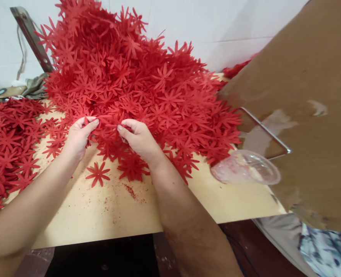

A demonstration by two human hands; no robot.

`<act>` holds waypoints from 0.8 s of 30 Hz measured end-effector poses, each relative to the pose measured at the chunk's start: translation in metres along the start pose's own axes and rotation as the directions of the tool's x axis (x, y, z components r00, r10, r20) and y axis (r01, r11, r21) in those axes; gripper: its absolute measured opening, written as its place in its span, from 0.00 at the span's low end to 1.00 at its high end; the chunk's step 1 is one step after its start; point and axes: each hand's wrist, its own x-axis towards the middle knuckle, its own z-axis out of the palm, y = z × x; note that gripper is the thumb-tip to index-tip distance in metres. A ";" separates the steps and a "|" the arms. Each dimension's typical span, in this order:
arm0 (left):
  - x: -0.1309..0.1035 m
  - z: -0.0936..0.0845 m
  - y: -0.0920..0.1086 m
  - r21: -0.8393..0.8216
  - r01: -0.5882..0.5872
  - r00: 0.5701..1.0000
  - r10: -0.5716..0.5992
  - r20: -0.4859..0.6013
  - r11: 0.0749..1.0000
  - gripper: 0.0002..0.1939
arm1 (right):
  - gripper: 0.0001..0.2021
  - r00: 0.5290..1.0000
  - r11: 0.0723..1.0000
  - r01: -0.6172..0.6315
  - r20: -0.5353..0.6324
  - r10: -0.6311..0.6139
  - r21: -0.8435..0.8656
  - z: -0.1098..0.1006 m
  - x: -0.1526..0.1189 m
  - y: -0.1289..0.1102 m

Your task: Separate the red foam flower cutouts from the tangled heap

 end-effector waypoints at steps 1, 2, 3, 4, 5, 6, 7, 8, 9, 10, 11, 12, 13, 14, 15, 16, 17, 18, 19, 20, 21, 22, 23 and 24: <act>0.002 -0.001 -0.001 0.032 -0.030 1.000 0.030 0.000 0.999 0.06 | 0.16 1.000 1.000 -0.004 -0.030 0.004 -0.004 -0.001 0.001 0.001; 0.003 -0.002 -0.002 0.073 -0.064 0.998 0.063 0.009 0.995 0.09 | 0.15 0.999 1.000 -0.011 -0.053 0.010 -0.012 -0.001 0.002 0.001; 0.003 -0.003 -0.003 0.113 -0.101 0.995 0.099 0.026 0.988 0.13 | 0.15 0.997 1.000 -0.018 -0.069 0.017 -0.024 -0.001 0.002 0.002; 0.002 -0.003 -0.003 0.142 -0.139 0.990 0.133 0.051 0.980 0.16 | 0.15 0.996 0.999 -0.024 -0.081 0.021 -0.037 -0.001 0.002 0.002; 0.001 -0.002 -0.003 0.156 -0.169 0.984 0.157 0.085 0.973 0.18 | 0.16 0.996 0.998 -0.025 -0.090 0.020 -0.052 -0.001 0.002 0.002; -0.001 -0.001 -0.003 0.156 -0.185 0.978 0.167 0.125 0.970 0.17 | 0.18 0.995 0.997 -0.021 -0.096 0.014 -0.068 -0.001 0.002 0.002; -0.003 0.000 -0.003 0.143 -0.188 0.972 0.164 0.167 0.972 0.16 | 0.20 0.995 0.996 -0.012 -0.100 0.003 -0.088 -0.001 0.002 0.002; -0.005 0.001 -0.003 0.122 -0.178 0.966 0.150 0.210 0.976 0.14 | 0.22 0.995 0.994 -0.002 -0.102 -0.009 -0.108 -0.001 0.002 0.001; -0.006 0.002 -0.003 0.102 -0.159 0.960 0.130 0.247 0.982 0.14 | 0.24 0.995 0.992 0.007 -0.103 -0.020 -0.129 -0.001 0.001 0.001; -0.008 0.003 -0.002 0.085 -0.136 0.954 0.107 0.279 0.987 0.15 | 0.25 0.995 0.988 0.016 -0.099 -0.031 -0.151 -0.001 0.001 0.001; -0.010 0.004 -0.002 0.073 -0.112 0.948 0.084 0.308 0.991 0.17 | 0.26 0.995 0.985 0.025 -0.087 -0.040 -0.169 -0.001 0.001 0.000; -0.011 0.005 -0.002 0.060 -0.090 0.939 0.064 0.338 0.994 0.19 | 0.26 0.997 0.983 0.037 -0.066 -0.050 -0.182 0.000 0.001 0.000; -0.012 0.006 -0.001 0.048 -0.071 0.928 0.048 0.370 0.996 0.20 | 0.27 0.997 0.981 0.055 -0.040 -0.064 -0.187 0.001 0.001 0.000; -0.013 0.007 -0.001 0.036 -0.056 0.918 0.038 0.394 0.998 0.20 | 0.27 0.997 0.980 0.076 -0.013 -0.080 -0.184 0.002 0.000 0.000; -0.013 0.009 -0.001 0.025 -0.049 0.913 0.035 0.407 0.998 0.20 | 0.27 0.995 0.980 0.096 0.009 -0.096 -0.175 0.004 0.000 0.000; -0.014 0.010 -0.001 0.013 -0.047 0.913 0.038 0.406 0.999 0.18 | 0.27 0.994 0.981 0.108 0.028 -0.105 -0.161 0.005 0.000 -0.001; -0.014 0.010 0.000 0.004 -0.049 0.920 0.044 0.390 0.999 0.15 | 0.28 0.993 0.983 0.112 0.045 -0.106 -0.143 0.007 -0.001 -0.001; -0.014 0.011 0.000 0.000 -0.053 0.930 0.049 0.363 0.999 0.12 | 0.28 0.993 0.987 0.107 0.062 -0.099 -0.124 0.008 -0.001 -0.001; -0.014 0.010 0.001 0.002 -0.054 0.942 0.050 0.332 0.999 0.10 | 0.28 0.993 0.990 0.096 0.081 -0.088 -0.106 0.008 -0.002 -0.002; -0.013 0.009 0.002 0.006 -0.052 0.953 0.048 0.299 0.999 0.07 | 0.28 0.992 0.992 0.085 0.097 -0.076 -0.089 0.009 -0.003 -0.002; -0.011 0.008 0.003 0.008 -0.043 0.964 0.040 0.261 0.999 0.05 | 0.27 0.993 0.995 0.072 0.103 -0.064 -0.072 0.008 -0.003 -0.002; -0.009 0.006 0.003 0.006 -0.028 0.977 0.026 0.211 1.000 0.04 | 0.27 0.994 0.997 0.058 0.092 -0.053 -0.052 0.007 -0.003 -0.002; -0.006 0.003 0.004 0.003 -0.009 0.988 0.009 0.152 1.000 0.03 | 0.26 0.997 0.998 0.045 0.062 -0.043 -0.032 0.004 -0.003 -0.001; -0.004 0.001 0.004 0.000 0.009 0.996 -0.009 0.089 1.000 0.03 | 0.26 0.999 0.999 0.035 0.020 -0.035 -0.012 0.001 -0.002 0.001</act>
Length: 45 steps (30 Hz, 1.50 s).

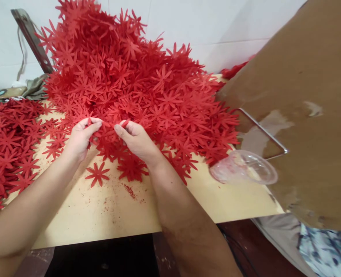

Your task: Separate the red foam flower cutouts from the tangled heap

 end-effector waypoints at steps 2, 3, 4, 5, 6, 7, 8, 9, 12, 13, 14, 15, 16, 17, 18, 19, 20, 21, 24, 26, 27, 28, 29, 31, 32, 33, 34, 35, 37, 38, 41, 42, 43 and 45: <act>0.005 -0.005 0.000 0.000 0.031 0.995 -0.031 -0.100 1.000 0.04 | 0.23 0.996 1.000 0.005 -0.089 -0.004 0.011 -0.008 0.004 0.007; 0.006 -0.006 0.000 0.007 0.042 0.992 -0.041 -0.117 0.999 0.04 | 0.21 0.991 1.000 0.024 -0.130 -0.025 -0.011 -0.012 0.007 0.011; 0.007 -0.006 0.000 0.016 0.050 0.993 -0.048 -0.109 0.999 0.05 | 0.19 0.982 0.997 0.054 -0.176 -0.062 -0.054 -0.015 0.010 0.015; 0.007 -0.005 0.000 0.021 0.051 0.995 -0.049 -0.085 0.998 0.07 | 0.17 0.967 0.989 0.090 -0.230 -0.114 -0.115 -0.018 0.012 0.020; 0.006 -0.004 0.000 0.021 0.046 0.998 -0.044 -0.053 0.999 0.08 | 0.17 0.942 0.973 0.128 -0.283 -0.179 -0.190 -0.020 0.014 0.023; 0.005 -0.002 -0.001 0.017 0.034 0.999 -0.034 -0.017 0.999 0.08 | 0.19 0.912 0.947 0.164 -0.324 -0.252 -0.276 -0.020 0.014 0.025; 0.003 0.001 -0.001 0.012 0.017 1.000 -0.017 0.014 1.000 0.09 | 0.23 0.878 0.910 0.198 -0.346 -0.330 -0.365 -0.019 0.014 0.025; 0.001 0.003 -0.001 0.009 0.000 0.999 -0.001 0.040 1.000 0.08 | 0.24 0.848 0.863 0.230 -0.343 -0.404 -0.450 -0.017 0.012 0.024; -0.004 0.006 -0.002 0.021 -0.048 0.995 0.046 0.083 0.999 0.08 | 0.19 0.819 0.736 0.309 -0.225 -0.528 -0.602 -0.005 0.003 0.012; -0.005 0.007 -0.003 0.040 -0.067 0.994 0.064 0.083 0.997 0.09 | 0.17 0.827 0.717 0.327 -0.181 -0.532 -0.616 0.000 0.000 0.008; -0.006 0.008 -0.004 0.062 -0.087 0.993 0.082 0.079 0.994 0.09 | 0.16 0.842 0.714 0.339 -0.141 -0.520 -0.613 0.005 -0.003 0.005; -0.007 0.008 -0.004 0.082 -0.104 0.992 0.098 0.073 0.991 0.10 | 0.17 0.863 0.727 0.341 -0.107 -0.493 -0.596 0.010 -0.005 0.003; -0.009 0.009 -0.005 0.099 -0.116 0.992 0.110 0.070 0.988 0.10 | 0.17 0.889 0.755 0.331 -0.082 -0.451 -0.566 0.015 -0.007 0.003; -0.010 0.011 -0.005 0.109 -0.121 0.991 0.114 0.069 0.987 0.11 | 0.18 0.914 0.796 0.306 -0.071 -0.399 -0.522 0.019 -0.008 0.003; -0.011 0.012 -0.006 0.109 -0.119 0.991 0.111 0.072 0.987 0.12 | 0.18 0.937 0.842 0.272 -0.071 -0.342 -0.465 0.022 -0.008 0.005; -0.013 0.013 -0.006 0.099 -0.107 0.992 0.100 0.079 0.989 0.13 | 0.18 0.954 0.886 0.232 -0.081 -0.287 -0.401 0.023 -0.007 0.007; -0.014 0.014 -0.006 0.083 -0.085 0.993 0.078 0.087 0.993 0.14 | 0.18 0.966 0.920 0.195 -0.099 -0.241 -0.339 0.024 -0.006 0.009; -0.014 0.015 -0.005 0.063 -0.053 0.994 0.046 0.097 0.997 0.16 | 0.18 0.971 0.944 0.164 -0.124 -0.206 -0.287 0.023 -0.005 0.012; -0.013 0.015 -0.005 -0.008 0.065 0.987 -0.063 0.148 0.998 0.15 | 0.15 0.970 0.969 0.124 -0.180 -0.164 -0.215 0.018 -0.001 0.014; -0.011 0.014 -0.005 -0.040 0.087 0.979 -0.078 0.189 0.995 0.15 | 0.13 0.967 0.969 0.133 -0.186 -0.172 -0.206 0.014 0.001 0.012; -0.010 0.014 -0.006 -0.051 0.074 0.978 -0.062 0.200 0.996 0.17 | 0.12 0.963 0.967 0.148 -0.193 -0.188 -0.205 0.013 0.001 0.011; -0.009 0.014 -0.006 -0.059 0.054 0.979 -0.041 0.201 0.997 0.18 | 0.10 0.955 0.963 0.167 -0.210 -0.211 -0.212 0.012 0.002 0.010; -0.008 0.014 -0.006 -0.063 0.035 0.981 -0.022 0.193 0.997 0.18 | 0.09 0.942 0.957 0.182 -0.238 -0.236 -0.226 0.011 0.002 0.010; -0.007 0.014 -0.006 -0.053 0.027 0.988 -0.019 0.154 0.998 0.15 | 0.07 0.915 0.944 0.194 -0.299 -0.272 -0.266 0.011 0.002 0.009; -0.007 0.014 -0.005 -0.045 0.036 0.991 -0.030 0.128 0.998 0.13 | 0.07 0.905 0.941 0.181 -0.326 -0.273 -0.286 0.010 0.002 0.009; -0.006 0.014 -0.005 -0.038 0.048 0.994 -0.044 0.103 0.998 0.12 | 0.08 0.901 0.942 0.160 -0.348 -0.261 -0.294 0.009 0.002 0.009; -0.007 0.014 -0.005 -0.036 0.059 0.995 -0.056 0.084 0.998 0.11 | 0.10 0.900 0.948 0.134 -0.364 -0.238 -0.289 0.008 0.003 0.009; -0.007 0.014 -0.005 -0.038 0.064 0.995 -0.061 0.072 0.997 0.11 | 0.12 0.902 0.956 0.109 -0.376 -0.211 -0.273 0.007 0.003 0.009; -0.008 0.014 -0.005 -0.056 0.068 0.995 -0.064 0.082 0.996 0.11 | 0.17 0.912 0.973 0.075 -0.379 -0.154 -0.216 0.006 0.004 0.008; -0.009 0.015 -0.005 -0.070 0.079 0.993 -0.072 0.098 0.994 0.11 | 0.19 0.918 0.980 0.072 -0.371 -0.137 -0.183 0.005 0.004 0.007; -0.011 0.015 -0.004 -0.103 0.102 0.986 -0.087 0.140 0.989 0.08 | 0.24 0.922 0.987 0.080 -0.366 -0.128 -0.143 0.006 0.003 0.004; -0.012 0.015 -0.004 -0.106 0.088 0.987 -0.072 0.144 0.990 0.06 | 0.25 0.923 0.987 0.074 -0.365 -0.123 -0.145 0.007 0.002 0.003; -0.012 0.015 -0.003 -0.100 0.063 0.988 -0.048 0.148 0.993 0.03 | 0.25 0.928 0.987 0.061 -0.355 -0.111 -0.151 0.007 0.002 0.003; -0.013 0.015 -0.003 -0.068 0.005 0.986 0.007 0.166 0.998 0.05 | 0.24 0.953 0.989 0.023 -0.296 -0.066 -0.147 0.009 0.002 0.003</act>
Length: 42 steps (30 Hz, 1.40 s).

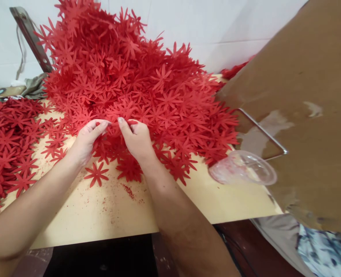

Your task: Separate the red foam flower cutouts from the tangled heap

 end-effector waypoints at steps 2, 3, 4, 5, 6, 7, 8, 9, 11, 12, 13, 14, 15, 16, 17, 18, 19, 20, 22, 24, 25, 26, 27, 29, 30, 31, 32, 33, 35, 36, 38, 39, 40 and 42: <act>0.001 -0.001 0.000 0.044 -0.025 0.999 0.024 0.024 0.999 0.08 | 0.22 0.996 1.000 0.002 0.093 -0.003 0.013 0.001 0.000 0.001; 0.001 -0.002 -0.001 0.066 -0.031 0.999 0.029 0.026 0.997 0.09 | 0.20 0.992 0.999 0.024 0.123 -0.027 0.025 0.002 0.001 0.002; 0.002 -0.003 -0.002 0.086 -0.034 0.999 0.032 0.017 0.996 0.08 | 0.18 0.989 0.998 0.053 0.136 -0.059 0.043 0.002 0.001 0.003; 0.003 -0.004 -0.002 0.102 -0.034 0.999 0.035 -0.002 0.994 0.07 | 0.17 0.987 0.995 0.082 0.136 -0.089 0.059 0.003 0.001 0.004; 0.003 -0.005 -0.003 0.115 -0.032 0.999 0.035 -0.025 0.993 0.06 | 0.16 0.985 0.992 0.101 0.132 -0.109 0.070 0.003 0.001 0.004; 0.004 -0.005 -0.003 0.122 -0.026 0.998 0.032 -0.046 0.992 0.05 | 0.16 0.985 0.992 0.105 0.128 -0.114 0.074 0.002 0.001 0.004; 0.004 -0.006 -0.004 0.121 -0.021 0.998 0.029 -0.062 0.992 0.05 | 0.16 0.986 0.992 0.101 0.127 -0.109 0.070 0.002 0.001 0.004; 0.004 -0.005 -0.003 0.113 -0.017 0.997 0.025 -0.070 0.993 0.05 | 0.17 0.987 0.994 0.092 0.129 -0.099 0.060 0.001 0.001 0.003; 0.003 -0.004 -0.002 0.075 -0.013 0.998 0.017 -0.054 0.997 0.07 | 0.21 0.988 0.997 0.065 0.136 -0.069 0.033 0.000 -0.001 0.001; 0.002 -0.003 -0.002 0.054 -0.007 0.999 0.009 -0.031 0.998 0.08 | 0.23 0.989 0.999 0.049 0.137 -0.052 0.024 -0.001 -0.001 -0.001; 0.001 -0.002 -0.001 0.037 0.001 1.000 -0.001 -0.001 0.999 0.10 | 0.24 0.990 0.999 0.032 0.137 -0.035 0.017 -0.001 -0.002 -0.002; 0.000 -0.001 0.000 0.025 0.010 0.999 -0.010 0.033 1.000 0.11 | 0.24 0.990 1.000 0.018 0.138 -0.020 0.015 -0.001 -0.002 -0.003; -0.001 0.000 0.001 0.020 0.016 0.998 -0.017 0.062 1.000 0.11 | 0.24 0.990 1.000 0.010 0.138 -0.012 0.015 -0.001 -0.003 -0.004; -0.001 0.001 0.001 0.021 0.016 0.997 -0.018 0.078 1.000 0.11 | 0.25 0.991 1.000 0.010 0.136 -0.013 0.025 0.000 -0.003 -0.004; -0.001 0.001 0.001 0.027 0.010 0.997 -0.012 0.079 1.000 0.11 | 0.25 0.990 0.999 0.010 0.138 -0.016 0.045 0.001 -0.003 -0.004; 0.000 0.001 0.001 0.033 0.004 0.998 -0.006 0.066 0.999 0.09 | 0.25 0.989 0.997 0.002 0.150 -0.012 0.071 0.002 -0.003 -0.003; 0.001 0.000 0.001 0.038 0.000 0.999 -0.001 0.038 0.999 0.08 | 0.26 0.984 0.995 -0.018 0.177 0.000 0.099 0.003 -0.003 -0.002; 0.002 -0.001 0.001 0.040 -0.001 1.000 0.001 -0.003 0.999 0.06 | 0.26 0.977 0.991 -0.042 0.212 0.014 0.125 0.005 -0.003 -0.001; 0.003 -0.002 0.001 0.041 0.005 0.996 -0.001 -0.094 0.999 0.04 | 0.25 0.961 0.985 -0.070 0.275 0.024 0.159 0.006 -0.004 0.000; 0.004 -0.003 0.001 0.036 0.015 0.988 -0.009 -0.157 0.999 0.03 | 0.23 0.956 0.983 -0.050 0.293 -0.003 0.174 0.007 -0.004 0.000; 0.004 -0.003 0.001 0.030 0.018 0.985 -0.012 -0.171 0.999 0.04 | 0.22 0.956 0.983 -0.036 0.293 -0.019 0.181 0.006 -0.004 0.000; 0.004 -0.003 0.001 0.019 0.023 0.985 -0.019 -0.173 1.000 0.04 | 0.20 0.956 0.983 -0.030 0.294 -0.026 0.184 0.005 -0.004 -0.001; 0.005 -0.003 0.001 0.004 0.028 0.985 -0.027 -0.170 1.000 0.05 | 0.19 0.954 0.983 -0.031 0.300 -0.025 0.179 0.004 -0.004 -0.002; 0.006 -0.005 0.001 -0.039 0.029 0.984 -0.036 -0.177 0.999 0.06 | 0.17 0.952 0.986 -0.045 0.305 -0.005 0.159 0.002 -0.003 -0.003; 0.008 -0.007 0.002 -0.064 0.027 0.981 -0.039 -0.192 0.998 0.06 | 0.16 0.956 0.987 -0.058 0.294 0.011 0.151 0.000 -0.003 -0.004; 0.009 -0.010 0.002 -0.085 0.024 0.976 -0.042 -0.213 0.996 0.06 | 0.16 0.961 0.986 -0.072 0.274 0.029 0.151 -0.001 -0.002 -0.004; 0.011 -0.013 0.002 -0.102 0.022 0.970 -0.046 -0.237 0.995 0.06 | 0.16 0.968 0.983 -0.087 0.246 0.045 0.160 -0.002 -0.001 -0.004; 0.013 -0.015 0.002 -0.113 0.019 0.965 -0.048 -0.258 0.993 0.06 | 0.17 0.974 0.979 -0.100 0.219 0.060 0.177 -0.003 -0.001 -0.004; 0.015 -0.019 0.001 -0.122 0.024 0.962 -0.056 -0.269 0.992 0.08 | 0.19 0.981 0.971 -0.113 0.178 0.075 0.210 -0.004 0.001 -0.002; 0.016 -0.019 0.001 -0.120 0.028 0.964 -0.059 -0.258 0.992 0.08 | 0.19 0.983 0.969 -0.113 0.165 0.078 0.218 -0.004 0.002 -0.001; 0.015 -0.018 0.000 -0.112 0.031 0.972 -0.056 -0.226 0.993 0.09 | 0.19 0.987 0.968 -0.112 0.139 0.081 0.226 -0.005 0.005 0.002; 0.014 -0.017 0.000 -0.108 0.028 0.976 -0.051 -0.211 0.994 0.09 | 0.19 0.988 0.965 -0.115 0.127 0.087 0.235 -0.005 0.006 0.003; 0.014 -0.016 0.000 -0.107 0.026 0.978 -0.047 -0.201 0.994 0.08 | 0.18 0.988 0.961 -0.124 0.117 0.097 0.248 -0.006 0.007 0.005; 0.013 -0.015 0.000 -0.115 0.019 0.979 -0.042 -0.199 0.993 0.07 | 0.15 0.986 0.949 -0.152 0.107 0.127 0.276 -0.006 0.008 0.007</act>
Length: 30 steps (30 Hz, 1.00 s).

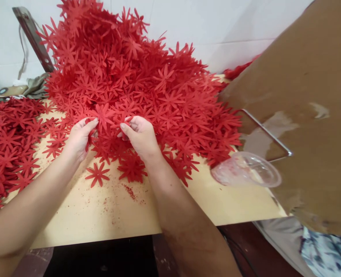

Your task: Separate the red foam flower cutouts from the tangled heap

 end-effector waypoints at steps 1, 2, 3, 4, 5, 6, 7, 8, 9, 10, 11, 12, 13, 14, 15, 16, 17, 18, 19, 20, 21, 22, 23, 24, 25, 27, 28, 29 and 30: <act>0.000 0.000 0.000 -0.007 0.000 1.000 0.000 -0.005 1.000 0.07 | 0.13 1.000 1.000 -0.015 -0.009 0.015 0.014 0.000 0.001 0.001; 0.000 0.000 0.000 -0.012 0.002 1.000 -0.002 -0.011 1.000 0.07 | 0.11 0.999 0.999 -0.027 -0.017 0.027 0.022 0.000 0.001 0.001; 0.000 -0.001 0.001 -0.016 0.002 1.000 -0.002 -0.014 1.000 0.06 | 0.08 0.999 0.999 -0.034 -0.023 0.034 0.027 0.000 0.001 0.001; 0.000 -0.001 0.001 -0.017 0.000 1.000 -0.001 -0.012 1.000 0.06 | 0.07 0.999 0.999 -0.034 -0.031 0.035 0.033 0.001 0.001 0.000; 0.000 -0.001 0.001 -0.016 -0.003 1.000 0.003 -0.005 1.000 0.06 | 0.06 0.999 0.999 -0.031 -0.037 0.032 0.041 0.001 0.001 -0.001; 0.000 -0.001 0.001 -0.015 -0.007 1.000 0.007 0.005 1.000 0.06 | 0.06 0.999 0.998 -0.026 -0.043 0.028 0.051 0.002 0.000 -0.001; 0.000 -0.002 0.001 -0.013 -0.012 1.000 0.013 0.016 1.000 0.06 | 0.06 0.999 0.998 -0.021 -0.049 0.025 0.064 0.003 0.000 -0.002; 0.000 -0.002 0.000 -0.010 -0.018 1.000 0.018 0.025 1.000 0.06 | 0.07 0.998 0.997 -0.020 -0.054 0.024 0.079 0.004 -0.001 -0.003; -0.001 -0.001 0.000 -0.006 -0.019 0.999 0.020 0.029 1.000 0.06 | 0.09 0.998 0.996 -0.022 -0.057 0.028 0.092 0.005 -0.001 -0.003; -0.001 -0.001 0.000 -0.003 -0.019 0.999 0.019 0.029 1.000 0.06 | 0.10 0.998 0.995 -0.026 -0.055 0.032 0.098 0.006 -0.001 -0.004; -0.001 -0.001 0.000 -0.001 -0.016 0.999 0.016 0.027 1.000 0.06 | 0.10 0.998 0.995 -0.031 -0.052 0.037 0.097 0.006 -0.002 -0.003; -0.001 -0.001 0.000 -0.001 -0.014 1.000 0.014 0.025 1.000 0.06 | 0.10 0.998 0.995 -0.036 -0.049 0.041 0.088 0.007 -0.002 -0.003; -0.001 -0.001 0.000 -0.003 -0.012 1.000 0.012 0.025 1.000 0.06 | 0.10 0.998 0.996 -0.039 -0.050 0.043 0.075 0.007 -0.002 -0.003; -0.001 -0.001 0.000 -0.007 -0.012 1.000 0.013 0.026 1.000 0.06 | 0.11 0.998 0.998 -0.036 -0.058 0.039 0.057 0.007 -0.002 -0.003; -0.001 -0.001 0.000 -0.011 -0.014 0.999 0.014 0.029 1.000 0.06 | 0.11 0.997 0.999 -0.029 -0.066 0.031 0.029 0.007 -0.002 -0.002; 0.000 -0.001 0.000 -0.015 -0.018 0.999 0.018 0.033 1.000 0.06 | 0.12 0.997 1.000 -0.020 -0.071 0.019 -0.008 0.006 -0.002 -0.002; 0.000 -0.001 0.000 -0.019 -0.024 0.999 0.024 0.036 1.000 0.06 | 0.13 0.997 0.999 -0.007 -0.071 0.003 -0.052 0.005 -0.002 -0.002; 0.000 -0.001 0.000 -0.021 -0.030 0.999 0.030 0.038 0.999 0.06 | 0.16 0.998 0.996 0.008 -0.066 -0.014 -0.094 0.005 -0.002 -0.002; 0.000 -0.001 0.000 -0.021 -0.032 0.999 0.033 0.042 0.999 0.07 | 0.18 0.998 0.992 0.024 -0.059 -0.031 -0.128 0.004 -0.003 -0.002; -0.001 0.000 0.000 -0.021 -0.030 0.998 0.031 0.048 0.999 0.07 | 0.20 0.997 0.988 0.037 -0.054 -0.046 -0.148 0.004 -0.003 -0.002; -0.002 0.000 0.001 -0.020 -0.020 0.998 0.022 0.058 1.000 0.07 | 0.21 0.997 0.987 0.047 -0.055 -0.056 -0.152 0.003 -0.003 -0.003; -0.003 0.001 0.001 -0.017 -0.008 0.997 0.009 0.073 1.000 0.08 | 0.22 0.996 0.989 0.052 -0.060 -0.061 -0.142 0.003 -0.004 -0.002; -0.004 0.002 0.002 -0.013 0.003 0.995 -0.002 0.095 1.000 0.09 | 0.22 0.996 0.991 0.053 -0.064 -0.062 -0.123 0.003 -0.004 -0.002; -0.006 0.002 0.003 -0.007 0.012 0.992 -0.011 0.123 1.000 0.09 | 0.21 0.996 0.993 0.057 -0.068 -0.064 -0.100 0.003 -0.004 -0.002; -0.007 0.003 0.004 0.000 0.017 0.988 -0.016 0.152 1.000 0.09 | 0.19 0.995 0.995 0.063 -0.073 -0.069 -0.076 0.003 -0.003 -0.001; -0.009 0.003 0.006 0.015 0.020 0.978 -0.023 0.206 1.000 0.10 | 0.14 0.994 0.997 0.077 -0.075 -0.079 -0.026 0.003 -0.003 0.000; -0.009 0.003 0.006 0.020 0.023 0.974 -0.027 0.226 1.000 0.11 | 0.13 0.994 0.997 0.081 -0.072 -0.081 -0.005 0.003 -0.002 0.001; -0.009 0.003 0.007 0.021 0.027 0.971 -0.032 0.239 0.999 0.11 | 0.13 0.995 0.997 0.079 -0.067 -0.078 0.009 0.003 -0.002 0.001; -0.009 0.002 0.007 0.020 0.032 0.968 -0.036 0.248 0.999 0.11 | 0.14 0.996 0.997 0.070 -0.060 -0.069 0.015 0.004 -0.002 0.001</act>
